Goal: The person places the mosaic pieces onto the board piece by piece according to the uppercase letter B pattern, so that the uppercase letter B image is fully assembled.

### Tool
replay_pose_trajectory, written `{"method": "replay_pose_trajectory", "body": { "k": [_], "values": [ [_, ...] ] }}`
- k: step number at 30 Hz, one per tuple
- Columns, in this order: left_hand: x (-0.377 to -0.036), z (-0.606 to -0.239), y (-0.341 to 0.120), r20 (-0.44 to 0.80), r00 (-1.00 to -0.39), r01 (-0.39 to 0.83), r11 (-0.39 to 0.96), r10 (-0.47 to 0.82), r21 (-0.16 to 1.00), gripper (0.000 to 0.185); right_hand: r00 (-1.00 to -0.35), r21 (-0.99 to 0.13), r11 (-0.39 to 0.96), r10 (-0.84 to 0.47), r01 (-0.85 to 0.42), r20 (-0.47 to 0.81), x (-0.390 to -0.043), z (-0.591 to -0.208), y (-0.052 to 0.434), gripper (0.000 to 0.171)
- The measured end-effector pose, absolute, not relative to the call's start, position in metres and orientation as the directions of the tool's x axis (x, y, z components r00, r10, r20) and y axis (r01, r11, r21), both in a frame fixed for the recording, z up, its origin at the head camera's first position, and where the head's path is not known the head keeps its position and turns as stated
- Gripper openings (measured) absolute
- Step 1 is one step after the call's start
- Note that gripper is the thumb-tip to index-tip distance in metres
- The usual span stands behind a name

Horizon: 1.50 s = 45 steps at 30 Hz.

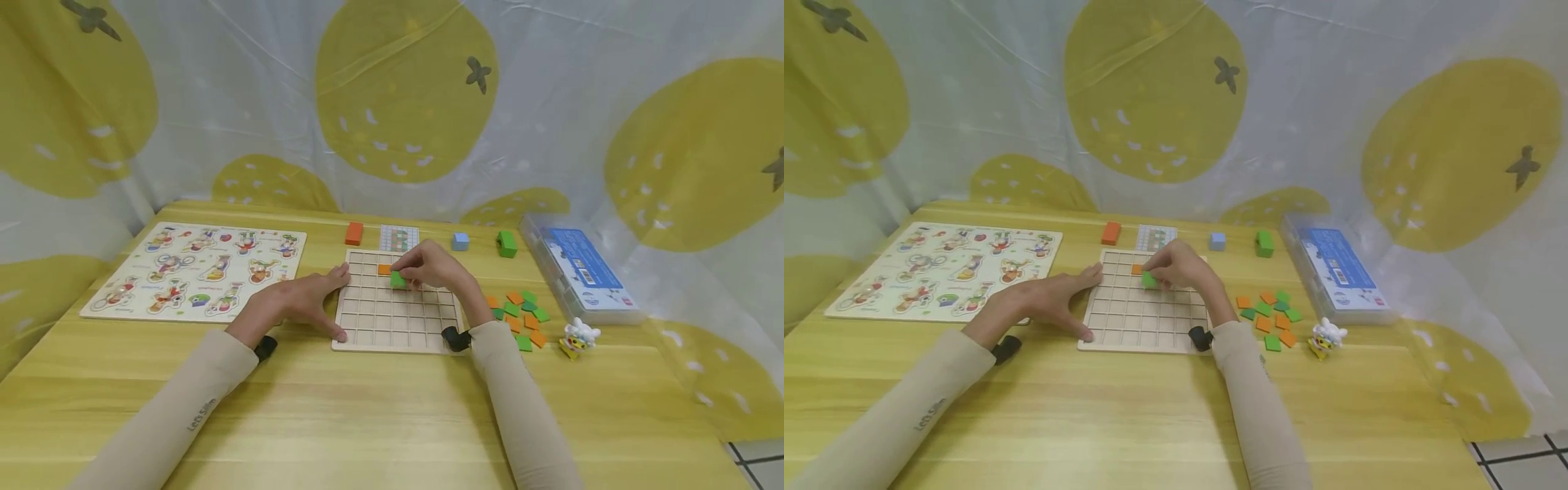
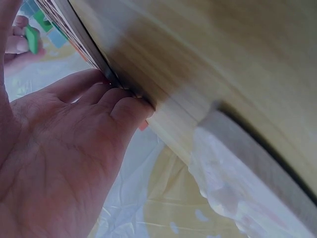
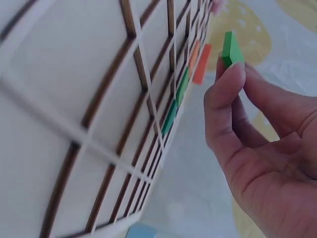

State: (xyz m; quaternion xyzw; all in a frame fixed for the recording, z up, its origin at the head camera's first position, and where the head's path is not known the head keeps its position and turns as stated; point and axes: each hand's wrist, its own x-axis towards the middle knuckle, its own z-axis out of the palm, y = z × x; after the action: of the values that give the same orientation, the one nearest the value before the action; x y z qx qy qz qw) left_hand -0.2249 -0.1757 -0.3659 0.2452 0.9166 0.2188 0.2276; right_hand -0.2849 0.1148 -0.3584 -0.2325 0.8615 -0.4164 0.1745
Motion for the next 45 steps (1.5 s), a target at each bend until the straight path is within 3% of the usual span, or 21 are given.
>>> {"method": "replay_pose_trajectory", "body": {
  "k": [11, 16, 23, 31, 38, 45],
  "values": [
    [-0.227, -0.367, -0.175, -0.311, -0.773, 0.358, 0.784, 0.553, 0.507, 0.126, -0.788, -0.725, 0.592, -0.605, -0.351, -0.112, -0.284, -0.364, 0.097, 0.03],
    [-0.228, -0.37, -0.176, -0.31, -0.774, 0.353, 0.783, 0.551, 0.512, 0.127, -0.792, -0.668, 0.614, -0.608, -0.421, -0.06, -0.28, -0.361, 0.095, 0.026],
    [-0.228, -0.371, -0.175, -0.315, -0.772, 0.348, 0.782, 0.552, 0.517, 0.128, -0.738, -0.607, 0.621, -0.67, -0.496, -0.083, -0.281, -0.363, 0.101, 0.018],
    [-0.227, -0.368, -0.175, -0.316, -0.778, 0.341, 0.787, 0.543, 0.514, 0.127, -0.766, -0.615, 0.644, -0.635, -0.455, -0.098, -0.282, -0.363, 0.104, 0.015],
    [-0.228, -0.368, -0.175, -0.329, -0.78, 0.332, 0.797, 0.533, 0.505, 0.129, -0.75, -0.589, 0.671, -0.642, -0.45, -0.158, -0.282, -0.364, 0.102, 0.032],
    [-0.228, -0.369, -0.174, -0.319, -0.776, 0.341, 0.788, 0.544, 0.513, 0.128, -0.757, -0.612, 0.652, -0.641, -0.447, -0.13, -0.281, -0.362, 0.111, 0.034]
  ]
}}
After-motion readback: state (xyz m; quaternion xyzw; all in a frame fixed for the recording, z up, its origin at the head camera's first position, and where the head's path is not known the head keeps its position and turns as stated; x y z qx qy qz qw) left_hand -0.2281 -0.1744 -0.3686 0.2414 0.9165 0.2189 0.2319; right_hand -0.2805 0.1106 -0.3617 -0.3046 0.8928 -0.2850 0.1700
